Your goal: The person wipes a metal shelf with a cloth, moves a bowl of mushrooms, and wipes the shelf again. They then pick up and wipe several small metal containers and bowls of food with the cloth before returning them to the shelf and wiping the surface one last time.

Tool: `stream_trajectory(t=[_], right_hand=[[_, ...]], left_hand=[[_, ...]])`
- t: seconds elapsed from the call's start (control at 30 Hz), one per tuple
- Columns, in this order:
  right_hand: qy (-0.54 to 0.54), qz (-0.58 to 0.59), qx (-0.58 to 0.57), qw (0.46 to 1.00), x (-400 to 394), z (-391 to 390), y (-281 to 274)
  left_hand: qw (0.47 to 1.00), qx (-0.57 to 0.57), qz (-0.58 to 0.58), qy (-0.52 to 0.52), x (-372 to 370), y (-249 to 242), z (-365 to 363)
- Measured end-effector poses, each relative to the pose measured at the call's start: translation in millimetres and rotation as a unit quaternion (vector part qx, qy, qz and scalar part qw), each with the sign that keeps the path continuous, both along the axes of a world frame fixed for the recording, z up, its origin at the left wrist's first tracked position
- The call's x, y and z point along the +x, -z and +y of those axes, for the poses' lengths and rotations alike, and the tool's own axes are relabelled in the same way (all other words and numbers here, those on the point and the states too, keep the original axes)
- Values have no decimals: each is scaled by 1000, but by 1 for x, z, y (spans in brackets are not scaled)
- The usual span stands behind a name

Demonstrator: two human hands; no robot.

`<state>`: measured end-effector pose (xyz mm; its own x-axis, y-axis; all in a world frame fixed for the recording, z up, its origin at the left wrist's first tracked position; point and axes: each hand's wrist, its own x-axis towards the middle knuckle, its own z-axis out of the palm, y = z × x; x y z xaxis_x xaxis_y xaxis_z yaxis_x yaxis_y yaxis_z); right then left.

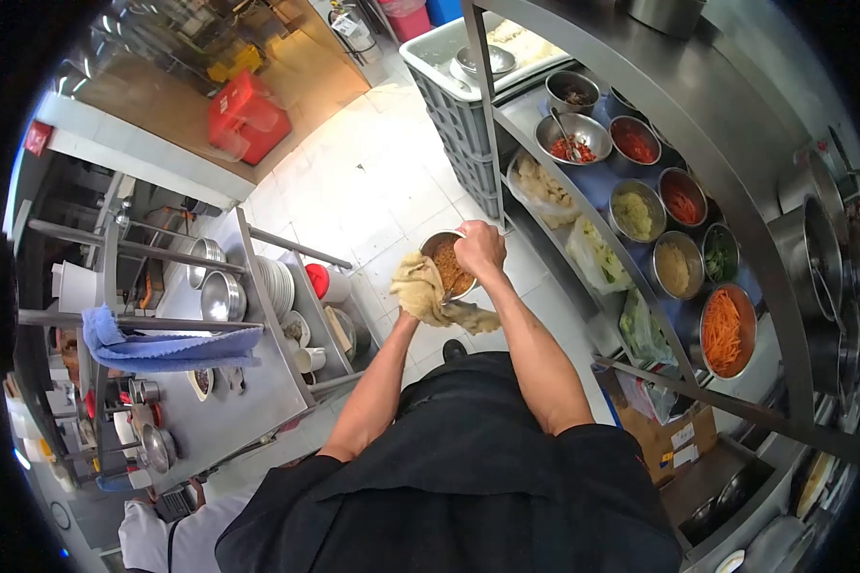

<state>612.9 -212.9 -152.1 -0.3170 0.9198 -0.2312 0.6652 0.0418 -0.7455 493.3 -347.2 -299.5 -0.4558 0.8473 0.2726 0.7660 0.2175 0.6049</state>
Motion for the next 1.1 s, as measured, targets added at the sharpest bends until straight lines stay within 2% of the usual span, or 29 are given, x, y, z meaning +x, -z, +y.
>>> stream_trajectory(t=[0.03,0.07,0.13,0.17,0.2,0.23,0.27,0.3,0.33,0.4,0.43,0.53,0.57,0.6,0.63,0.67,0.7,0.73,0.77,0.8,0.87,0.9,0.93,1.0,1.07,1.1], right_hand=[[-55,-16,-3,998,3,4,-1],[-111,-33,-6,993,5,6,-2],[-145,-45,14,988,5,10,-5],[-178,-57,37,982,5,12,-7],[-177,-57,35,982,5,14,-10],[-182,-63,22,981,4,17,-12],[-186,-68,9,980,2,22,-14],[-163,-37,21,986,1,25,-4],[-162,-36,21,986,1,24,-7],[-151,-62,15,987,2,20,-13],[-150,-62,16,987,2,20,-13],[-184,-57,0,981,-1,17,-11],[-206,-58,4,977,-2,17,-11],[-227,-59,9,972,-3,17,-11],[-228,-60,12,972,-5,17,-15],[-177,-25,22,984,-6,16,-20],[-126,11,33,991,-7,13,-23],[-128,11,35,991,-10,9,-25],[-88,40,37,995,-13,5,-25],[-47,70,38,996,-15,1,-26],[-45,82,50,994,-16,-3,-18],[-66,71,61,993,-16,-4,-18],[-89,59,72,992,-14,-5,-17],[-114,49,73,990,-13,0,-15],[-223,-3,104,969,-13,6,-17],[-280,-29,117,952,-14,7,-17]], left_hand=[[988,85,-132,4,1,-19,4],[987,84,-134,4,2,-45,6],[965,-68,-252,23,0,-83,9],[981,-30,-186,49,-3,-74,11],[981,-32,-187,50,-2,-74,9],[990,-113,-9,88,2,-87,11],[960,-187,170,123,5,-96,12],[986,-145,23,77,3,-74,9],[986,-144,24,78,2,-59,11],[998,-24,-47,21,1,-43,16],[988,88,-108,68,5,-75,23],[983,46,-154,86,-4,-78,19],[986,-41,-145,74,-7,-80,17],[986,-40,-144,74,-7,-80,17],[977,-89,-189,35,-5,-86,19],[963,-138,-232,-5,-4,-89,19],[979,-101,-172,-30,-21,-34,19],[990,-67,-108,-61,-39,19,19],[994,-35,-44,-96,-39,9,22],[986,-99,-65,-115,-24,2,19],[957,-236,-94,-143,43,-156,21],[967,130,-87,-199,17,-34,20],[985,70,21,-154,-2,9,6],[965,-7,254,-68,-40,89,-21],[983,-149,95,57,-31,-26,-2],[976,-195,46,88,-31,-55,3]])
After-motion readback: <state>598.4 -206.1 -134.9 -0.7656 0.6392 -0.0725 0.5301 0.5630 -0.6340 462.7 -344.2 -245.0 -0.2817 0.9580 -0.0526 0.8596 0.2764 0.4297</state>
